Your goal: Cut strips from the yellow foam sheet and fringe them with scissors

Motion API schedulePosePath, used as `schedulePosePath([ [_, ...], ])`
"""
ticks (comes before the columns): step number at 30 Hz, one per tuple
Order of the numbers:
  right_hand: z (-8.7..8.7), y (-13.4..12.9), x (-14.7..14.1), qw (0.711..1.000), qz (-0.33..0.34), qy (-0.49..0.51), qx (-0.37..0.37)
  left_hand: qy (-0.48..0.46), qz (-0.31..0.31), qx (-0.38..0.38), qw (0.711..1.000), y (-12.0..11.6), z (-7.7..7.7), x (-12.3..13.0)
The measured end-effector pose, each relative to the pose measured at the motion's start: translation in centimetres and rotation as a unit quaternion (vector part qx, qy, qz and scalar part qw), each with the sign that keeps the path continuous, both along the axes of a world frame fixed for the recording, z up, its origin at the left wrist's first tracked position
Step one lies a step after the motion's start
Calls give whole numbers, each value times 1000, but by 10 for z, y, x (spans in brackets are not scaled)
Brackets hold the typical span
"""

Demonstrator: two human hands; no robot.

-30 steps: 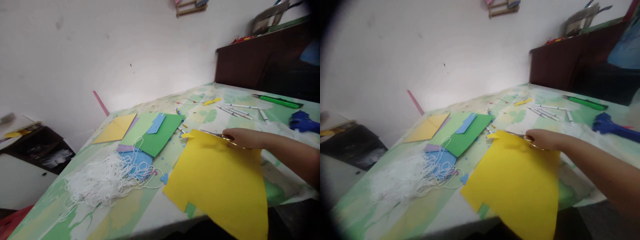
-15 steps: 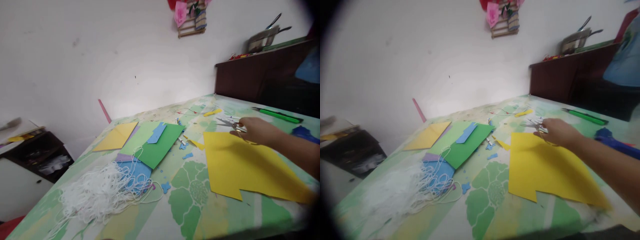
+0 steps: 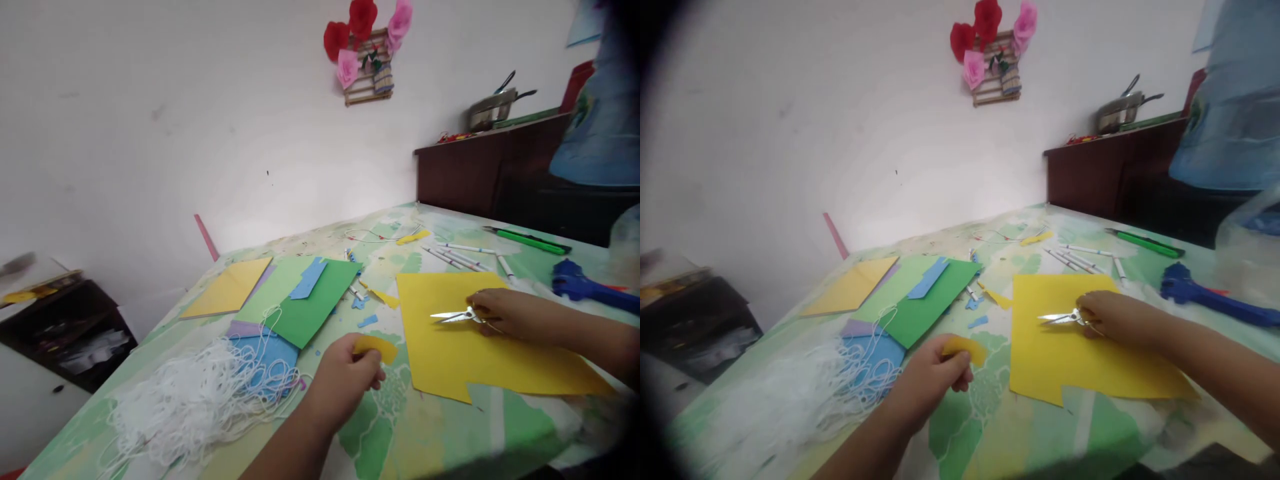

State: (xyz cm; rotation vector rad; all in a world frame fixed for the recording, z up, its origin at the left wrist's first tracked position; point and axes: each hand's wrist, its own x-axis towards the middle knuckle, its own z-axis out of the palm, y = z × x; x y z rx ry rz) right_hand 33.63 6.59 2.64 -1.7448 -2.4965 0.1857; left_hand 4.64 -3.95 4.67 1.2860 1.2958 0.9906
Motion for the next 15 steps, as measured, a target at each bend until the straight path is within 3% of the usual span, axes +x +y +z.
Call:
schedulePosePath([
  [2, 4, 9, 5, 1000, 6, -16, 0, -13, 34, -10, 999, -1, 8, -10],
  [5, 3, 16, -3, 999, -12, -27, 19, -21, 58, -16, 998, -3, -1, -23],
  [9, -3, 10, -30, 999, -37, -30, 8, -38, 87, -7, 995, 4, -13, -33],
  [15, -3, -1, -73, 998, -45, -31, 7, -119, 94, -15, 988, 10, -20, -40],
])
